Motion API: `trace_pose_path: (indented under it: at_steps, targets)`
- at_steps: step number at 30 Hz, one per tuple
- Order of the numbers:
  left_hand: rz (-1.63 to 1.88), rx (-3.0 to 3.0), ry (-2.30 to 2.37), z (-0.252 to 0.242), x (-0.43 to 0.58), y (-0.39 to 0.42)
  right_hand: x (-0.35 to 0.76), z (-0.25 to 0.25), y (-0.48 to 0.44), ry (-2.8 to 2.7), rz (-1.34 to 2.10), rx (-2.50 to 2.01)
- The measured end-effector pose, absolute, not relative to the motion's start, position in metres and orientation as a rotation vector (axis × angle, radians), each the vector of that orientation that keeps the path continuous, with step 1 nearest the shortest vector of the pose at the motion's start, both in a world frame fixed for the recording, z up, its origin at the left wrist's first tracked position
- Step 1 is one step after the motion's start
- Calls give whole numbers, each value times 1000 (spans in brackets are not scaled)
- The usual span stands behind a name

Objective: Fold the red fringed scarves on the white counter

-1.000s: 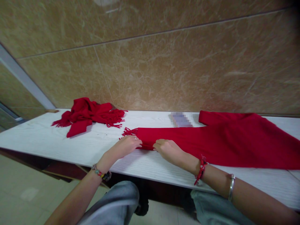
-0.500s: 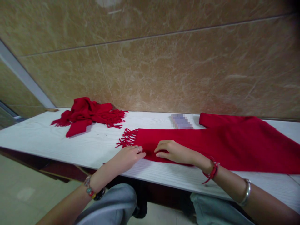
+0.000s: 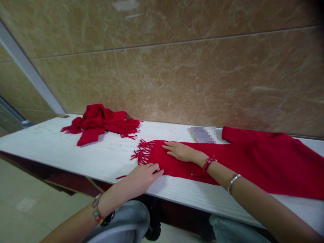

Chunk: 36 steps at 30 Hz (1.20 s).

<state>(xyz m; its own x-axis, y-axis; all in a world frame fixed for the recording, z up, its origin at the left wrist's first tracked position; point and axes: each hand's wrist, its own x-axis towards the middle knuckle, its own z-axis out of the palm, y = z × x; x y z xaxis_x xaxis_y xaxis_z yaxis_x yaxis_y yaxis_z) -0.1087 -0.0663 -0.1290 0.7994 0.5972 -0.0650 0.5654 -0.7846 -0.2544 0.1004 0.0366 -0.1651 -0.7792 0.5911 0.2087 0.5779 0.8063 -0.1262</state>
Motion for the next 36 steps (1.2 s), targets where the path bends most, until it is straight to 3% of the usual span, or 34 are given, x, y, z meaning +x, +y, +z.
trace_pose_path:
  at_steps: [16, 23, 36]
  targets:
    - [141, -2748, -894, -132, -109, -73, 75, -174, 64, -2644, 225, -1009]
    - [87, -2792, -933, -133, -113, -71, 79, -171, 76, -2376, 135, -1311]
    - [124, -2837, -912, -134, -105, -61, 75, -170, 87, -2423, 97, -1373]
